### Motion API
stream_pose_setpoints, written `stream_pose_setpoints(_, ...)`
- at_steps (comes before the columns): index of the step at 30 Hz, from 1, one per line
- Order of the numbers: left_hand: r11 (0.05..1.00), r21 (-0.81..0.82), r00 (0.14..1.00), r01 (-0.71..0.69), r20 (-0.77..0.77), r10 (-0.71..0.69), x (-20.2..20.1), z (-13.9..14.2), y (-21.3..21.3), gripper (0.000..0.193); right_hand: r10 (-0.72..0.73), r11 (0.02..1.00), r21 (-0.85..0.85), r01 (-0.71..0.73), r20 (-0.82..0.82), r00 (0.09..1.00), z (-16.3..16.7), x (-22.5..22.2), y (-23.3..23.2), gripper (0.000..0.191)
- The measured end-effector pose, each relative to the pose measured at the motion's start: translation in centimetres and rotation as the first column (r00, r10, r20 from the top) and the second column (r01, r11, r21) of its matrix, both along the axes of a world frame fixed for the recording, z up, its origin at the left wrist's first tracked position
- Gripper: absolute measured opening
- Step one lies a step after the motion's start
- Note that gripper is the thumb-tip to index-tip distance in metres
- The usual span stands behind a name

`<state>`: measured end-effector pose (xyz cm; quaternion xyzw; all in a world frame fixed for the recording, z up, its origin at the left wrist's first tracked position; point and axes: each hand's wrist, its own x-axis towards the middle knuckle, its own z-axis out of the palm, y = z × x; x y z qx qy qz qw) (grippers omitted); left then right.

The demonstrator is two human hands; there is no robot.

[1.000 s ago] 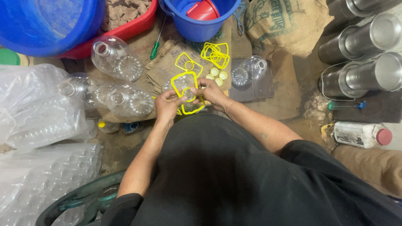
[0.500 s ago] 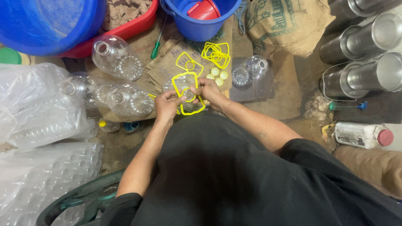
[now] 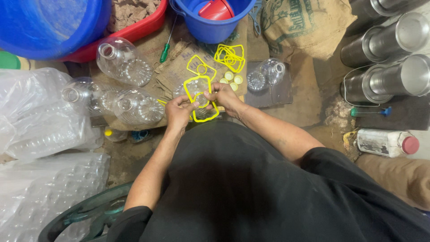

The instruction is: The person sits at a low workbench and assembles plastic bottle toys. They place small balls into clear plastic bottles, then fit yellow plastic ring handles over the bottle necks and press the handles onto the bottle openings, working on one bottle at a time.

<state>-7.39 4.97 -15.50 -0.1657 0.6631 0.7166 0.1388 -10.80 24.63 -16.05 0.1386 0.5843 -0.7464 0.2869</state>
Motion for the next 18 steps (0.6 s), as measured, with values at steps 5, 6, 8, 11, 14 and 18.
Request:
stream_pose_setpoints(5, 1.000, 0.006, 0.999, -0.023, -0.044, 0.023, -0.1, -0.7, -0.1, 0.029, 0.018, 1.000, 0.014, -0.018, -0.001, 1.000, -0.3, 0.1, 0.1, 0.013)
stream_pose_setpoints(6, 0.999, -0.031, 0.998, -0.029, -0.056, 0.027, -0.2, -0.9, -0.1, 0.029, 0.018, 1.000, 0.024, -0.018, -0.004, 1.000, -0.3, 0.1, 0.2, 0.014)
stream_pose_setpoints(8, 0.993, -0.107, 0.997, -0.046, -0.071, 0.039, -0.2, -1.5, -0.3, 0.030, 0.018, 0.998, 0.056, -0.017, -0.017, 1.000, -0.5, 0.2, 0.2, 0.017)
stream_pose_setpoints(11, 0.984, -0.153, 0.971, -0.091, -0.232, 0.054, -0.1, -2.4, -0.7, 0.029, 0.046, 0.998, 0.032, -0.045, -0.024, 0.999, -0.9, 0.1, 0.2, 0.025)
stream_pose_setpoints(14, 0.991, -0.075, 0.977, -0.113, -0.190, 0.097, 0.2, -3.1, -1.2, 0.029, 0.068, 0.992, -0.103, -0.072, -0.048, 0.997, -1.2, 0.3, 0.0, 0.031)
stream_pose_setpoints(18, 0.986, 0.102, 0.984, -0.135, -0.100, 0.145, 0.6, -2.6, -1.2, 0.028, 0.064, 0.980, -0.185, -0.071, -0.042, 0.997, -0.9, 0.7, -0.2, 0.032)
